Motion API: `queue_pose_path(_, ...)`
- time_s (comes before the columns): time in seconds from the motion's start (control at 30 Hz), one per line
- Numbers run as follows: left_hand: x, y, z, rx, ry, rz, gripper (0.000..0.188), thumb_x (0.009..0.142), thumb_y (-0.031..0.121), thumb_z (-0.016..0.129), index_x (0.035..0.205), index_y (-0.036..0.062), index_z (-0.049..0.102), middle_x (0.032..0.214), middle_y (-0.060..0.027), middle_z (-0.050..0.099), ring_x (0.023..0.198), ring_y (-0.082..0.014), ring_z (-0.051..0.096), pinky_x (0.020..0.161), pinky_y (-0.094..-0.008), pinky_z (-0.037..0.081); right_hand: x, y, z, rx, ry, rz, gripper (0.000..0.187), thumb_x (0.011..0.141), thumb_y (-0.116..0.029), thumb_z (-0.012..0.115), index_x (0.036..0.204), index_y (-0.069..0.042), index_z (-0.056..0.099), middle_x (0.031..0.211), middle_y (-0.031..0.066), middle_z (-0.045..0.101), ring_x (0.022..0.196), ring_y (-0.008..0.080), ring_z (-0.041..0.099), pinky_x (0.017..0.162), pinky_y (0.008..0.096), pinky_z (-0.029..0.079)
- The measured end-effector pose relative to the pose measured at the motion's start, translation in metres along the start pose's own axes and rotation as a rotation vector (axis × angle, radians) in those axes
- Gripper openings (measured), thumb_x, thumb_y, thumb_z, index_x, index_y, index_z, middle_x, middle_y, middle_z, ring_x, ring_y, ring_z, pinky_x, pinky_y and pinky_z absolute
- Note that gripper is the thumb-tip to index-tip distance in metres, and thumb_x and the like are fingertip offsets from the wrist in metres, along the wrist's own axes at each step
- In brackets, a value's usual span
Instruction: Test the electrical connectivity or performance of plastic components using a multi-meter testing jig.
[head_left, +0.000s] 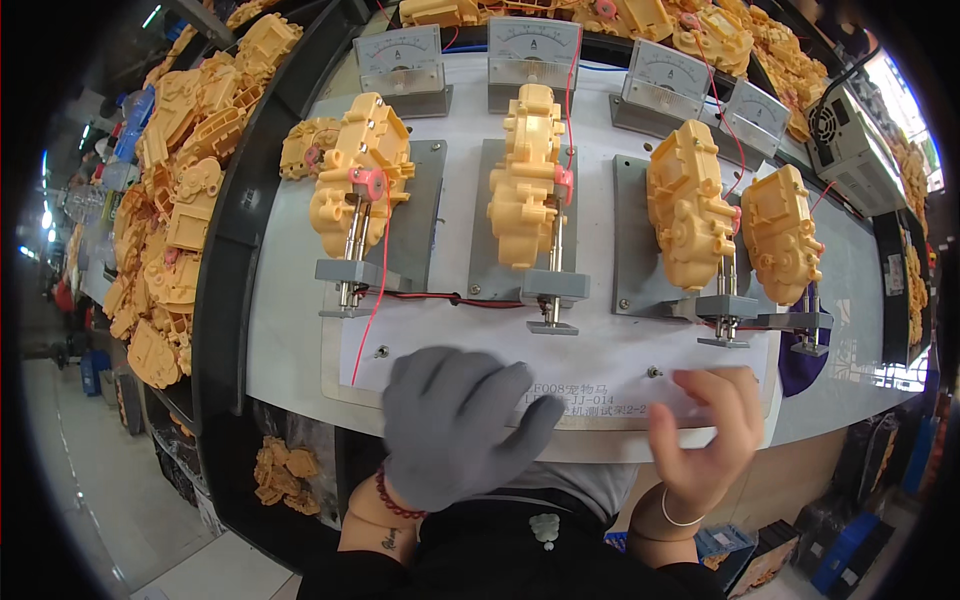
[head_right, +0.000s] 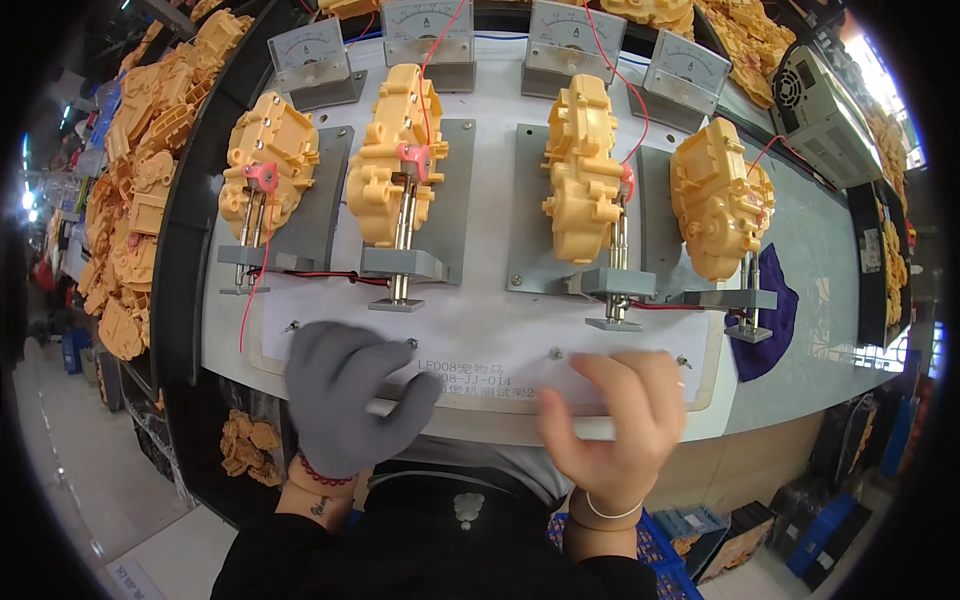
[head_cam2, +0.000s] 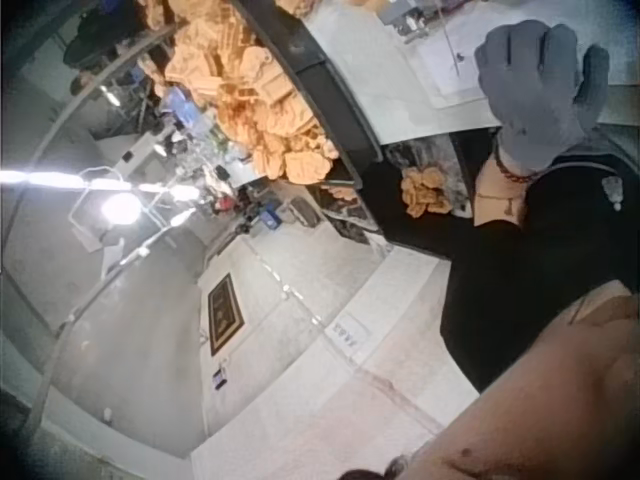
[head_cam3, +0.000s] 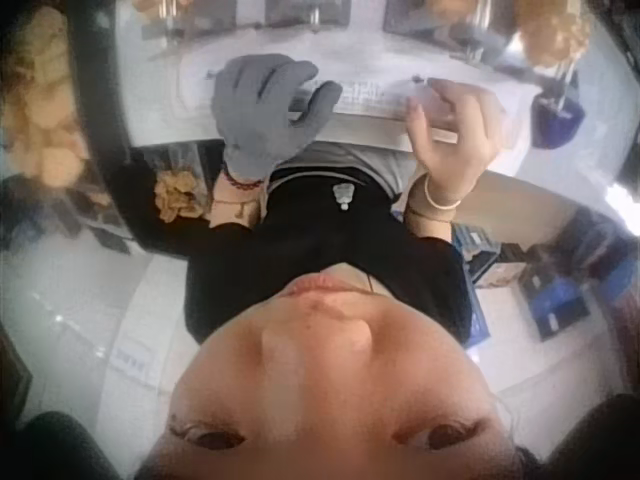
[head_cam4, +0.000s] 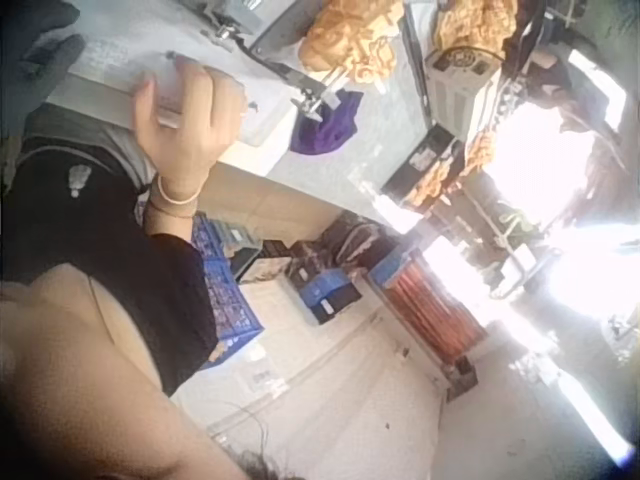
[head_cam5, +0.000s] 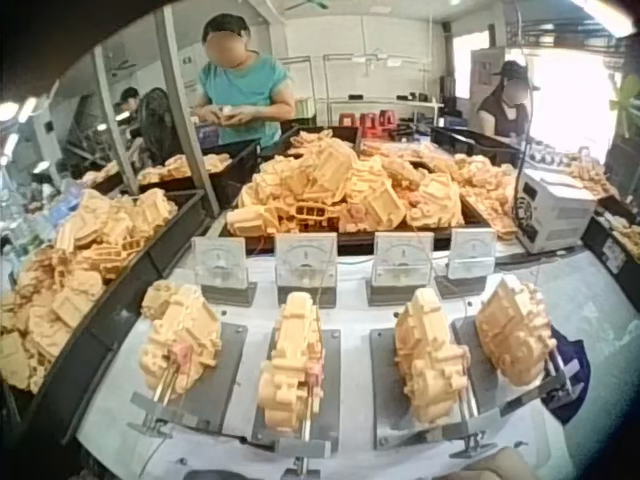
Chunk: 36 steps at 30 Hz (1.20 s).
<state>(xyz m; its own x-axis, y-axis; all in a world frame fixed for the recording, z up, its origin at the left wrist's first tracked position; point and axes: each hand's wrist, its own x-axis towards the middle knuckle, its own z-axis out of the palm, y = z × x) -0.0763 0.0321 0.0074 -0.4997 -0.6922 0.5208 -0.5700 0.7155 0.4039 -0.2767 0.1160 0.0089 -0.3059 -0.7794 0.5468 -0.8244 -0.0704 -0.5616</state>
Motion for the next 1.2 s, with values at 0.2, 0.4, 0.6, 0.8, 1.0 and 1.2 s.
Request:
queue_pose_path(0.2, 0.000, -0.009, 0.020, 0.069, -0.033, 0.035, 0.024, 0.066, 0.017, 0.079, 0.072, 0.0123, 0.056, 0.069, -0.0035, 0.048, 0.059, -0.0224, 0.050, 0.051, -0.0339, 0.039, 0.002, 0.007, 0.017, -0.108, -0.104, -0.041, 0.019, 0.060, -0.007, 0.076, 0.071, -0.010, 0.061, 0.062, 0.0024, 0.049, 0.057, 0.0219, 0.050, 0.055, 0.0333, 0.037)
queue_pose_path(0.4, 0.000, -0.006, 0.022, 0.047, 0.016, -0.032, 0.022, 0.067, 0.013, 0.077, 0.069, 0.0128, 0.056, 0.064, -0.0029, 0.047, 0.057, -0.0223, 0.049, 0.049, -0.0325, 0.039, 0.001, 0.006, 0.016, -0.089, -0.114, -0.080, 0.019, 0.059, -0.007, 0.075, 0.072, -0.008, 0.061, 0.063, 0.0034, 0.048, 0.057, 0.0212, 0.048, 0.053, 0.0328, 0.036)
queue_pose_path(0.6, 0.007, -0.007, 0.002, -0.298, 0.053, -0.095, 0.037, 0.067, 0.012, 0.077, 0.100, 0.0085, 0.062, 0.085, -0.0071, 0.058, 0.069, -0.0195, 0.055, 0.056, -0.0296, 0.043, -0.010, 0.042, -0.034, 0.048, 0.458, -0.012, 0.041, 0.076, -0.031, 0.064, 0.101, 0.002, 0.060, 0.084, 0.0102, 0.056, 0.079, 0.0192, 0.051, 0.071, 0.0314, 0.037)
queue_pose_path(0.8, 0.043, -0.006, -0.013, -1.108, -0.237, -0.648, 0.096, 0.070, 0.009, 0.073, 0.147, 0.0115, 0.016, 0.112, -0.0127, 0.056, 0.078, -0.0131, 0.054, 0.067, -0.0257, 0.044, 0.029, 0.105, -0.055, 0.466, 0.191, 0.378, 0.078, 0.088, -0.053, 0.050, 0.145, -0.002, 0.033, 0.107, 0.0168, 0.061, 0.097, 0.0210, 0.060, 0.089, 0.0341, 0.045)
queue_pose_path(1.0, 0.047, -0.009, -0.008, -1.281, -0.147, -0.746, 0.106, 0.065, 0.007, 0.073, 0.149, 0.0121, 0.009, 0.112, -0.0147, 0.057, 0.078, -0.0122, 0.054, 0.064, -0.0235, 0.045, 0.040, 0.087, -0.041, 0.993, -0.097, 0.430, 0.093, 0.089, -0.067, 0.038, 0.152, -0.006, 0.007, 0.108, 0.0283, 0.064, 0.105, 0.0318, 0.065, 0.096, 0.0423, 0.050)
queue_pose_path(1.2, 0.041, -0.014, -0.003, -1.226, -0.156, -0.670, 0.111, 0.063, 0.011, 0.078, 0.149, 0.0107, 0.008, 0.114, -0.0146, 0.056, 0.077, -0.0119, 0.055, 0.064, -0.0237, 0.045, 0.037, 0.086, -0.042, 1.017, -0.060, 0.411, 0.098, 0.089, -0.066, 0.040, 0.153, -0.007, -0.004, 0.114, 0.0345, 0.061, 0.113, 0.0382, 0.060, 0.099, 0.0462, 0.048)
